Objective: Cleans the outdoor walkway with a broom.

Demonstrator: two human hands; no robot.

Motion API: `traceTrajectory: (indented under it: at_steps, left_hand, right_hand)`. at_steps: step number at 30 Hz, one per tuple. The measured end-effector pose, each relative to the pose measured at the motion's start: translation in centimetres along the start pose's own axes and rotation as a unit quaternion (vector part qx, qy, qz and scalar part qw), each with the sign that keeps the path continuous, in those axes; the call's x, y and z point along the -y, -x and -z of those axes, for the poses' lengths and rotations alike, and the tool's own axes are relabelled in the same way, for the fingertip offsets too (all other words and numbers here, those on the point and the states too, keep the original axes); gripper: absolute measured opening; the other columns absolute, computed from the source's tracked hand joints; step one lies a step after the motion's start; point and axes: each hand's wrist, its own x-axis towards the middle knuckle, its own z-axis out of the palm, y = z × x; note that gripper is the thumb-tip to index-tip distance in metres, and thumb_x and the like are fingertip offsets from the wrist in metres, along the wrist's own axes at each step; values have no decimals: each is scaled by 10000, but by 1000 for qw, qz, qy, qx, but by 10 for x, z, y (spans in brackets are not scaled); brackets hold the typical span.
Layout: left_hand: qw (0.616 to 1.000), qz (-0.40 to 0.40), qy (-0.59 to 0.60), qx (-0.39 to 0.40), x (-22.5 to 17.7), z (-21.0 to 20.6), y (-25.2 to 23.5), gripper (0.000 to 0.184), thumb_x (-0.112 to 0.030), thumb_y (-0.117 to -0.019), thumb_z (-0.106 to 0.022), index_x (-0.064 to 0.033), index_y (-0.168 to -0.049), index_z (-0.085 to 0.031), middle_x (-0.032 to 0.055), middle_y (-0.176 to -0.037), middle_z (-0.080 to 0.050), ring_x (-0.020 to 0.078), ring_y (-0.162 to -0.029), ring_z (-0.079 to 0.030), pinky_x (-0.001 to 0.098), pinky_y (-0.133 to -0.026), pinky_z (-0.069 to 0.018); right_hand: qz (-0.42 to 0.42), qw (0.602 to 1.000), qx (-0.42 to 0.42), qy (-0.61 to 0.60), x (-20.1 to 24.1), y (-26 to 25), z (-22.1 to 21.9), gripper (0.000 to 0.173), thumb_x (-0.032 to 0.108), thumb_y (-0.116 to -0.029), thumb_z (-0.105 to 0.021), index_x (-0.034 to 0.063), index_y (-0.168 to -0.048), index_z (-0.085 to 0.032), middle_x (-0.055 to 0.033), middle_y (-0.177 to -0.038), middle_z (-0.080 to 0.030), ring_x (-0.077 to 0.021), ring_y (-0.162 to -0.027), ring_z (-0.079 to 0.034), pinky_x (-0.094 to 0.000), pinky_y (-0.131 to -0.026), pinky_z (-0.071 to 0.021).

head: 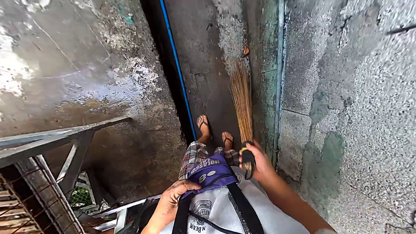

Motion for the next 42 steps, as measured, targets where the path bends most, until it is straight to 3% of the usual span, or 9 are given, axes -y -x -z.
traceTrajectory:
  at_steps: [4, 9, 15, 20, 24, 29, 35, 39, 42]
  left_hand:
    - [1000, -11, 4, -19, -4, 5, 0, 169, -209, -967, -654, -177, -1061, -791, -12, -1060, -761, 121, -1064, -685, 327, -1000, -539]
    - [999, -18, -29, -42, 1, 16, 8, 184, -210, -972, -629, -190, -1068, -785, -20, -1063, -760, 110, -1076, -683, 341, -1013, -533]
    - [997, 7, -25, -69, 2, 15, 20, 180, -156, -960, -643, -173, -1061, -791, -15, -1058, -761, 108, -1072, -680, 330, -1007, -533]
    - [995, -5, 11, -96, -6, 12, 16, 170, -142, -960, -654, -157, -1066, -787, -2, -1053, -757, 115, -1065, -680, 340, -1006, -534]
    - [993, -8, 11, -113, -22, 10, -2, 179, -115, -959, -645, -136, -1065, -788, 9, -1059, -760, 118, -1077, -678, 345, -1020, -526]
    - [991, -18, -9, -129, -42, 2, -35, 184, -167, -965, -643, -184, -1073, -791, -22, -1057, -763, 108, -1072, -683, 333, -1017, -530]
    - [986, 7, 11, -164, -67, -24, -77, 180, -161, -983, -632, -171, -1068, -791, -4, -1058, -763, 127, -1064, -685, 349, -1014, -532]
    - [986, 14, 21, -165, -82, -43, -111, 196, -121, -984, -614, -147, -1058, -793, 7, -1063, -761, 117, -1071, -685, 328, -1017, -534]
    - [985, 17, 34, -171, -104, -48, -131, 190, -100, -982, -618, -124, -1056, -791, 17, -1063, -763, 122, -1080, -684, 330, -1023, -531]
  right_hand:
    - [-76, 986, -73, -128, 9, -14, -12, 319, 325, -1087, -407, 30, -1119, -526, -122, -789, -624, -185, -563, -623, -290, -463, -534]
    - [-53, 968, -65, -235, 93, -83, -76, 269, 338, -1024, -520, 109, -1163, -494, -82, -911, -601, -155, -727, -652, -261, -628, -580]
    - [145, 958, 130, -211, 227, -144, -121, 289, 388, -1056, -416, 117, -1034, -513, -46, -809, -608, -109, -640, -632, -205, -564, -547]
    - [166, 980, 88, 62, 176, -95, -108, 420, 561, -1048, -410, 220, -1230, -574, -11, -952, -673, -124, -683, -647, -271, -547, -545]
    - [34, 988, 142, 54, 120, -42, -95, 348, 279, -1109, -331, 77, -1369, -443, -158, -956, -662, -259, -716, -687, -392, -591, -607]
    - [-165, 975, 49, 143, 176, -82, -82, 332, 329, -1057, -474, 30, -1155, -581, -129, -858, -679, -163, -620, -656, -255, -524, -548]
    - [96, 953, -47, 283, 326, -173, -92, 368, 240, -989, -615, 66, -1312, -578, -122, -964, -672, -194, -703, -657, -329, -616, -575]
    - [202, 913, 32, 354, 322, -193, -84, 726, 231, -995, -607, 219, -1625, -248, -190, -1270, -601, -284, -784, -672, -472, -660, -600]
    - [102, 942, 129, 293, 288, -142, -94, 527, 236, -1058, -505, 261, -1559, -343, -128, -984, -661, -235, -690, -659, -397, -601, -587]
